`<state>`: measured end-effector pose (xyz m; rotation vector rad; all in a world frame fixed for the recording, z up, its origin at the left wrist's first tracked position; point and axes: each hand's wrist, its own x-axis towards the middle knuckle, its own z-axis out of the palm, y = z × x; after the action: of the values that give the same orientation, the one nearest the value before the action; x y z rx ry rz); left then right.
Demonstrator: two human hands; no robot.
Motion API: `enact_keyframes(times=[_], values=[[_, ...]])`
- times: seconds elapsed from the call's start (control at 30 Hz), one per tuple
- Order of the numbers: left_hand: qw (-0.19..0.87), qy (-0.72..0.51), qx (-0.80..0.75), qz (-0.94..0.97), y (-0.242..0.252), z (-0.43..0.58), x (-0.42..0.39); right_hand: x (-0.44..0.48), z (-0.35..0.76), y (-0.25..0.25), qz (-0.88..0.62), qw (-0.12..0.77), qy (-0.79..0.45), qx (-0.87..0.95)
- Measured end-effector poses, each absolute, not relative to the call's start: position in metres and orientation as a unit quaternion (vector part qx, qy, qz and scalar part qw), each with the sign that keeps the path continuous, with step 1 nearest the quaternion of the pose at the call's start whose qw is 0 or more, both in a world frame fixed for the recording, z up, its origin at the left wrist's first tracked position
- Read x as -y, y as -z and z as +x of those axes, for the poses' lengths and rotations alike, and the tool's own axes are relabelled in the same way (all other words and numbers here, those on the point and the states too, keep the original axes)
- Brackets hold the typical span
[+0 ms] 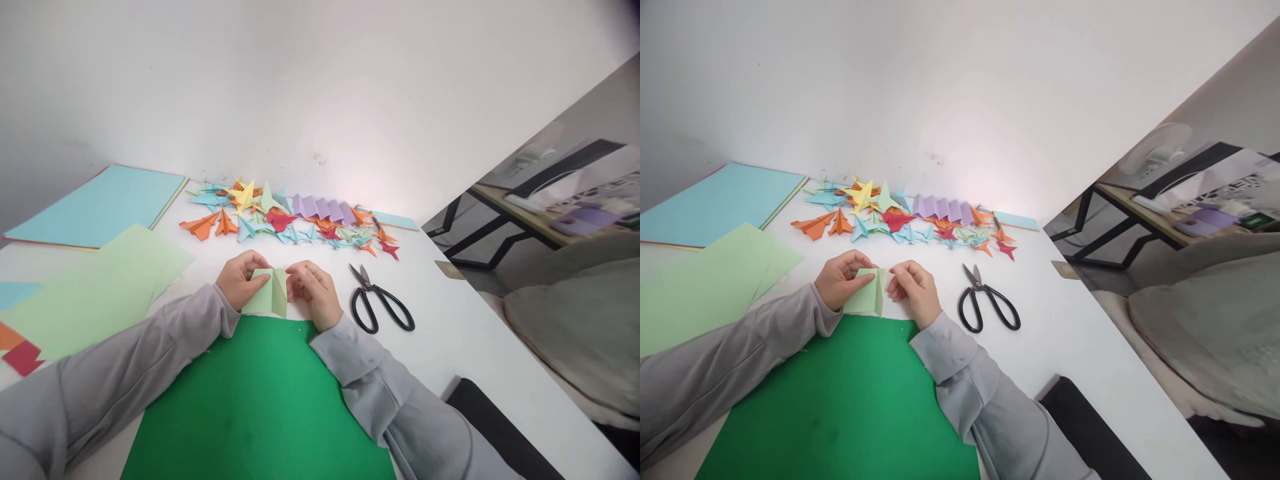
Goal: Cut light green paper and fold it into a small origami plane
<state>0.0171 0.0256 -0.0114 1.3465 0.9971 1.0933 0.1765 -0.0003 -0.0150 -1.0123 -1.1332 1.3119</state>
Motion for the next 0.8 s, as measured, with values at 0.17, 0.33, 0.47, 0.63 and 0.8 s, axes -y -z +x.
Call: enact_keyframes(times=[0.17, 0.33, 0.47, 0.63, 0.8], values=[[0.524, -0.448, -0.406, 0.6, 0.013, 0.017, -0.025, -0.001, 0.175, 0.017, -0.466, 0.506, -0.544, 0.481], [0.502, -0.449, -0.411, 0.615, 0.014, 0.016, -0.027, -0.005, 0.179, 0.02, -0.511, 0.507, -0.539, 0.437], [0.391, -0.405, -0.434, 0.703, 0.017, 0.012, -0.032, -0.008, 0.183, 0.016, -0.556, 0.468, -0.481, 0.49], [0.151, -0.325, -0.359, 0.862, 0.022, 0.004, -0.045, -0.009, 0.183, 0.016, -0.614, 0.381, -0.335, 0.605], [0.02, -0.26, -0.285, 0.922, 0.028, 0.001, -0.055, -0.008, 0.181, 0.017, -0.655, 0.288, -0.201, 0.669]])
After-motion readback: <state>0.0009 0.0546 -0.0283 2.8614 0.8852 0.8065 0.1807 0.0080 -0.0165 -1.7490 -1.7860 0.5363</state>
